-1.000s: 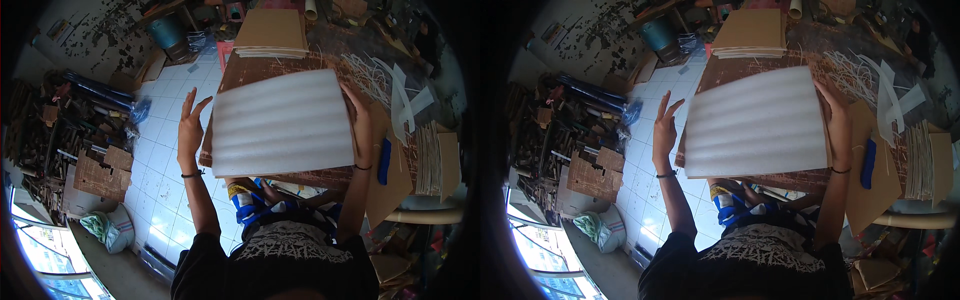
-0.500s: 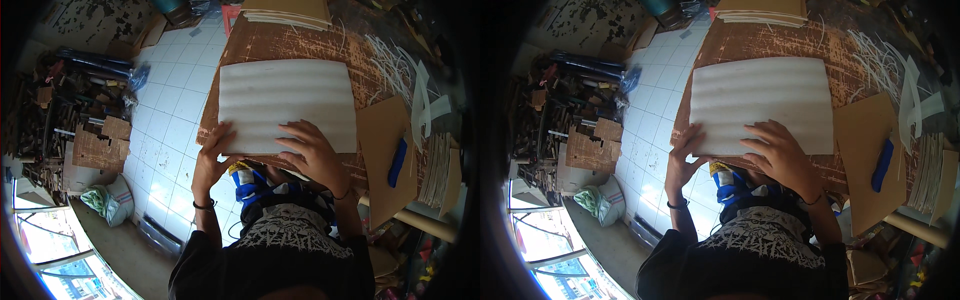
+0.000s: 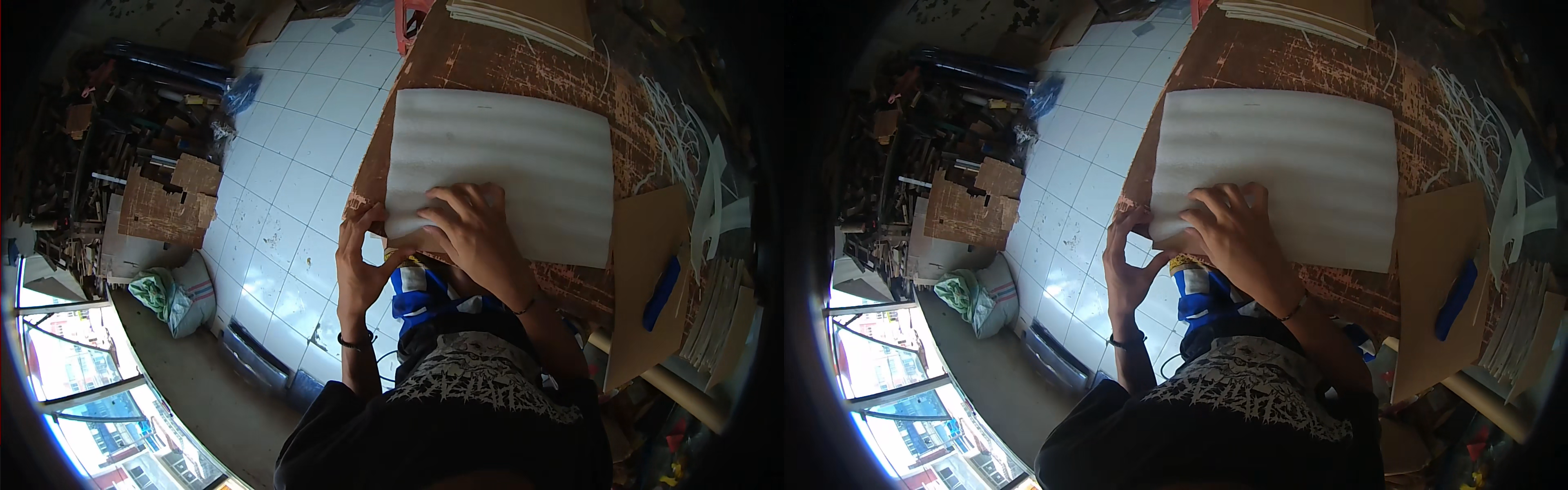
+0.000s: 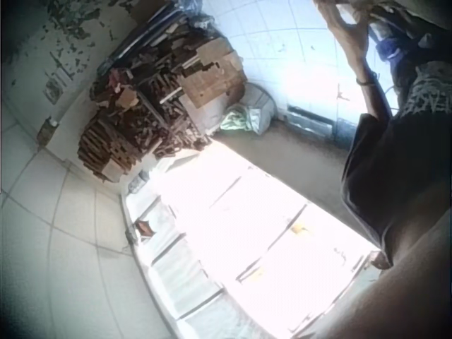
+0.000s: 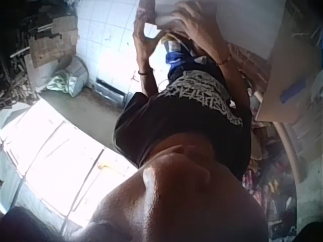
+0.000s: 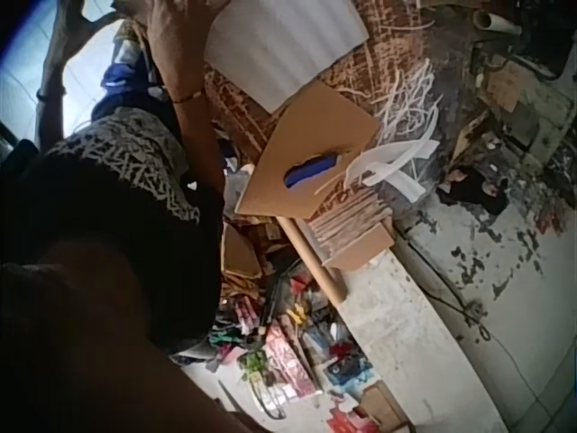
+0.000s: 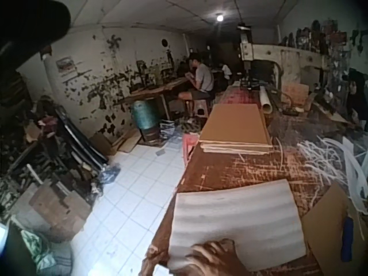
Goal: The person trims the edge of a board using a utility knife, applies glue onto the board from a can by hand, and presses a foam sheet onto the glued surface.
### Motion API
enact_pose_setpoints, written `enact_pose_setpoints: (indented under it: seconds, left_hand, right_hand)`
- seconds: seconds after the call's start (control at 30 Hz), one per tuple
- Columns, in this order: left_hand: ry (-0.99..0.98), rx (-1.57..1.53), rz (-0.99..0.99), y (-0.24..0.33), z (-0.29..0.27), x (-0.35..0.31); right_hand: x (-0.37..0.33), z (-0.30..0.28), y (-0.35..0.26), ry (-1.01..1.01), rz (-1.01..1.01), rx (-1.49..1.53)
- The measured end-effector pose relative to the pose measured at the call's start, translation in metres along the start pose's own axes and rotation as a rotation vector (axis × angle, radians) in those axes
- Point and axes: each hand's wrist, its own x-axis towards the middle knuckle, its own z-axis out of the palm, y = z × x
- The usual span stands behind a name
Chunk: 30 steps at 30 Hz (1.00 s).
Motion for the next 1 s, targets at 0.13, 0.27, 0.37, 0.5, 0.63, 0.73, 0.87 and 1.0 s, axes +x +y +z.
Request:
enact_pose_setpoints:
  seconds: [0.13, 0.27, 0.37, 0.5, 0.63, 0.73, 0.87, 1.0]
  left_hand:
    - [0.024, -0.058, -0.056, -0.003, -0.001, -0.002]
    - [0.008, -0.076, -0.064, 0.0, 0.002, 0.007]
    - [-0.021, 0.152, 0.193, 0.011, 0.003, 0.02]
    - [-0.053, 0.2, 0.242, 0.021, 0.012, 0.026]
    - [-0.025, 0.244, 0.251, 0.018, 0.016, 0.024]
    - [-0.018, 0.241, 0.252, 0.02, 0.016, 0.025]
    - [-0.068, 0.256, 0.194, 0.028, 0.012, 0.033]
    - [-0.109, 0.26, 0.262, 0.017, 0.02, 0.063]
  right_hand:
    - [0.011, -0.003, 0.002, 0.016, 0.057, 0.095]
    - [0.02, -0.008, 0.011, 0.09, 0.163, 0.117]
    - [0.022, -0.013, 0.015, 0.107, 0.334, 0.26]
    - [0.025, -0.029, 0.02, 0.195, 0.372, 0.354]
    - [0.024, -0.043, 0.028, 0.234, 0.443, 0.495]
    - [0.024, -0.045, 0.032, 0.256, 0.483, 0.52]
    - [0.026, -0.044, 0.039, 0.278, 0.518, 0.559]
    - [0.025, -0.043, 0.054, 0.29, 0.617, 0.585]
